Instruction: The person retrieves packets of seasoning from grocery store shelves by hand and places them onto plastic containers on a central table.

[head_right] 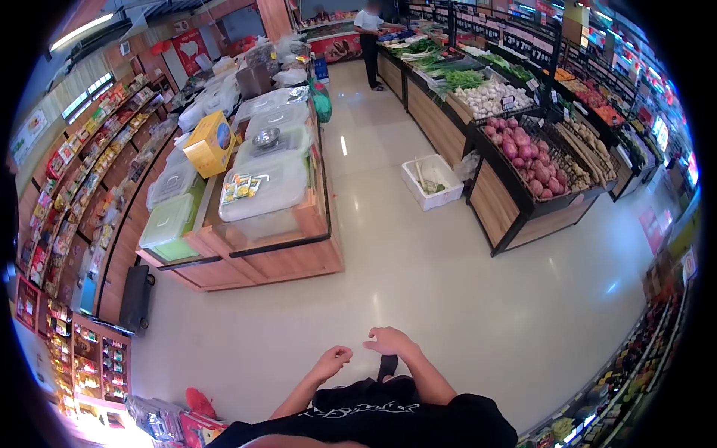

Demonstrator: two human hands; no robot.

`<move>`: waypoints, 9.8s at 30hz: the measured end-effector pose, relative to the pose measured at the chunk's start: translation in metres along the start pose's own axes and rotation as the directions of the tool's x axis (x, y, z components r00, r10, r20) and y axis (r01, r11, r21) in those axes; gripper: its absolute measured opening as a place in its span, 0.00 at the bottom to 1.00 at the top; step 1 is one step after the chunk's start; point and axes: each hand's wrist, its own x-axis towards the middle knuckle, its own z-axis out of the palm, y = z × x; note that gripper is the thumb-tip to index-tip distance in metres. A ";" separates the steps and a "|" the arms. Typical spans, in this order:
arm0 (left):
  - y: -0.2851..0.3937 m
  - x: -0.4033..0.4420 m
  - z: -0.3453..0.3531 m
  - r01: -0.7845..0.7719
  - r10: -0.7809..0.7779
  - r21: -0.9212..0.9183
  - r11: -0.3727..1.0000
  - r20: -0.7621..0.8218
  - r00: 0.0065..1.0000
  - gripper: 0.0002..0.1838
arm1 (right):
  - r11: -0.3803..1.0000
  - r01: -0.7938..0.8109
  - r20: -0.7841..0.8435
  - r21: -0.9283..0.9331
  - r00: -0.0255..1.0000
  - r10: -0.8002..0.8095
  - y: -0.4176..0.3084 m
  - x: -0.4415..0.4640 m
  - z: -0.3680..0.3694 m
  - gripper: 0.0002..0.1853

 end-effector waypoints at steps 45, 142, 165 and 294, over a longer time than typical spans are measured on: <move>0.075 0.278 -0.357 0.088 -0.096 -0.231 0.969 -0.023 0.995 0.18 | 0.989 -0.066 0.092 0.135 0.994 0.054 -0.125 0.371 -0.119 0.32; 0.183 0.565 -0.675 0.322 0.176 0.491 0.809 -0.726 0.665 0.45 | 0.987 -0.053 -0.408 0.150 0.906 0.110 -0.290 0.788 -0.204 0.43; 0.183 0.527 -0.690 0.380 0.075 0.373 0.847 -0.790 0.608 0.41 | 0.999 0.028 -0.463 -0.039 0.886 -0.043 -0.271 0.766 -0.209 0.30; 0.129 0.017 -0.002 -0.629 0.426 0.104 0.770 0.651 0.628 0.17 | 0.829 0.232 -0.859 0.509 0.205 0.470 -0.091 -0.096 0.079 0.13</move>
